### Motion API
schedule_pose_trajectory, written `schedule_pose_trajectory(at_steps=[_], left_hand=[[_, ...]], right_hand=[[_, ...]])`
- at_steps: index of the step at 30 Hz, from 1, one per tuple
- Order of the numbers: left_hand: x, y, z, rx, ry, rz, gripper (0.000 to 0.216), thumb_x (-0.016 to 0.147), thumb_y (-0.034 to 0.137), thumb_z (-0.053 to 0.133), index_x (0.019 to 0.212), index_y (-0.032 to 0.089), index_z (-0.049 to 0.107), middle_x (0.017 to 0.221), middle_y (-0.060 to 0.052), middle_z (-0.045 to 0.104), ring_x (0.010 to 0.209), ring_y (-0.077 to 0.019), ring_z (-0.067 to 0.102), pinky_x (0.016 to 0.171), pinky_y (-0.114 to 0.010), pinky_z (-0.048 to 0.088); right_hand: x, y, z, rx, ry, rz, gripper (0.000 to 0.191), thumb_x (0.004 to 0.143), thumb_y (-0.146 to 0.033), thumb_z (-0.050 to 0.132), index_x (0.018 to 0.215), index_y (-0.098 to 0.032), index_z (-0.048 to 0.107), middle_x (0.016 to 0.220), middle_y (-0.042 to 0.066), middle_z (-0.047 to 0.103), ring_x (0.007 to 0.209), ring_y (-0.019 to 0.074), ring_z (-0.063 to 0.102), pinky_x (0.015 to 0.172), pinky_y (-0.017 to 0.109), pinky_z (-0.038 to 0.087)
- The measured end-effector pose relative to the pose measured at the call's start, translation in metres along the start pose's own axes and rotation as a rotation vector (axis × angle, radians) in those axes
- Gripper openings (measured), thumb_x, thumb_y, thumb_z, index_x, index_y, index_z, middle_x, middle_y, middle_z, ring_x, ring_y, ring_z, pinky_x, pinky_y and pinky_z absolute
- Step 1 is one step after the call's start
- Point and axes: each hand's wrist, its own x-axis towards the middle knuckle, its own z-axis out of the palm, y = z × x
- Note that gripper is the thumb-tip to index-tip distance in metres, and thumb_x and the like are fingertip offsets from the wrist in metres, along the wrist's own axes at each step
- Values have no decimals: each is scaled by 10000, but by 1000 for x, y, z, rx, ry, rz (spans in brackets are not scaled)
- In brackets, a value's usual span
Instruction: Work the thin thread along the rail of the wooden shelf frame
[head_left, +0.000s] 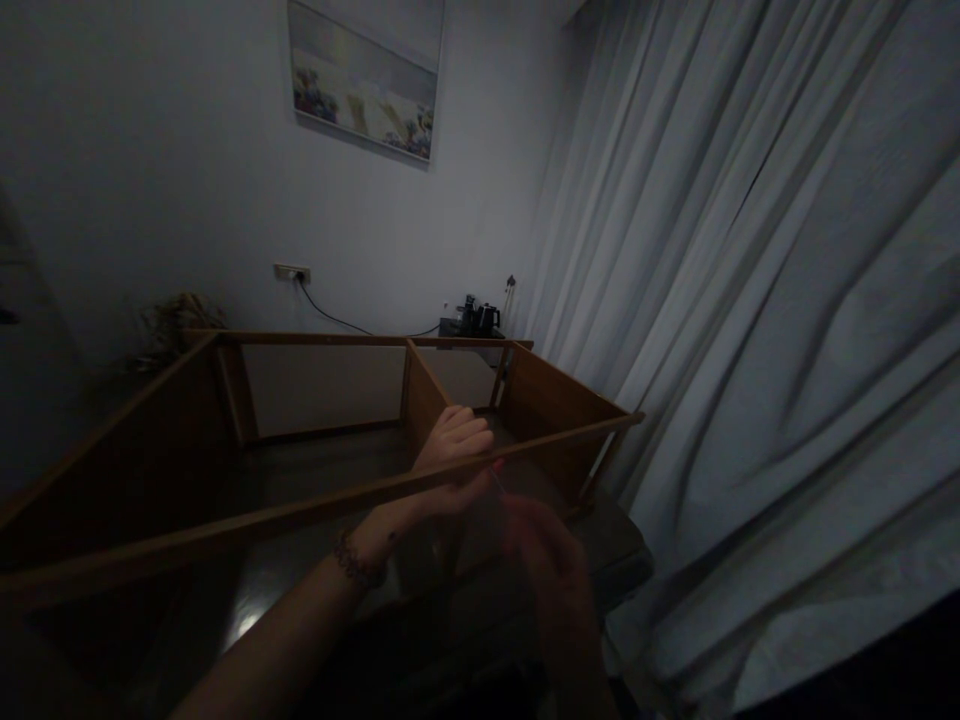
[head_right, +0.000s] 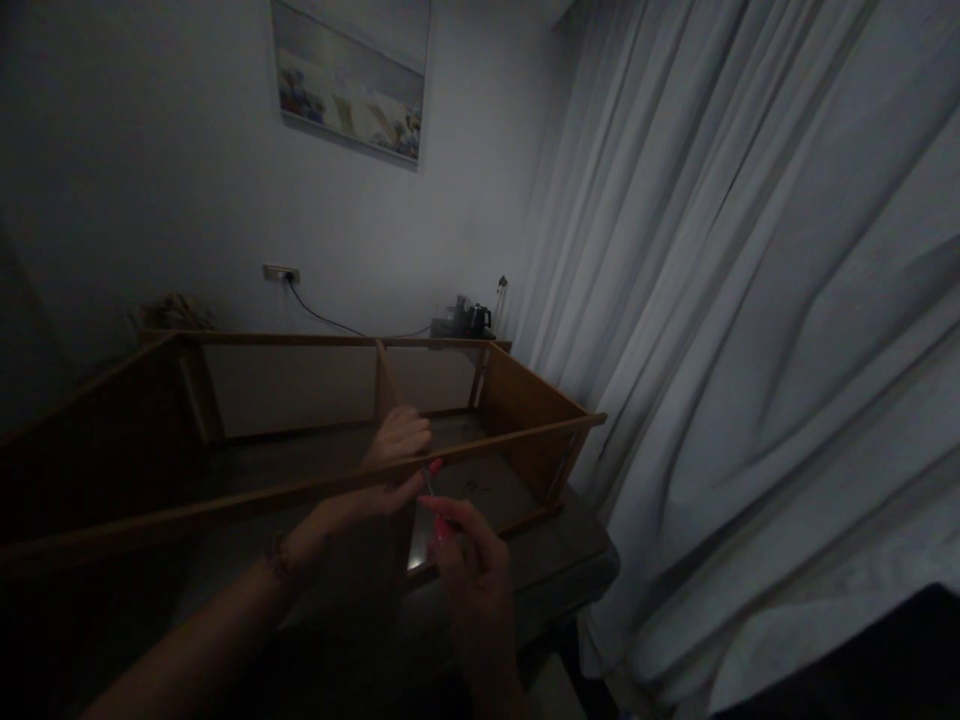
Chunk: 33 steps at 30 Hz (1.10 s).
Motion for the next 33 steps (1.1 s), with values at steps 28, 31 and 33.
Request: schedule_pose_trajectory(at_steps=[28, 31, 33], left_hand=[[0, 2, -2, 21, 7, 13, 244, 829, 267, 419, 608, 212, 330, 615, -2, 429, 666, -187, 403, 661, -355, 332], [0, 1, 0, 25, 9, 9, 232, 825, 262, 424, 616, 212, 336, 621, -1, 427, 680, -188, 403, 672, -357, 337], [0, 1, 0, 25, 19, 10, 232, 823, 260, 422, 614, 212, 335, 619, -1, 424, 677, -188, 399, 666, -355, 336]], right_hand=[[11, -12, 1, -37, 64, 15, 199, 869, -365, 553, 818, -204, 660, 576, -30, 617, 531, 110, 578, 518, 195, 464], [10, -10, 1, 79, 5, 62, 203, 862, -388, 564, 804, -212, 646, 710, 0, 687, 623, 133, 633, 617, 233, 500], [10, -8, 1, 136, 5, 62, 246, 882, -422, 523, 838, -216, 650, 764, 14, 703, 679, 152, 655, 698, 273, 509]])
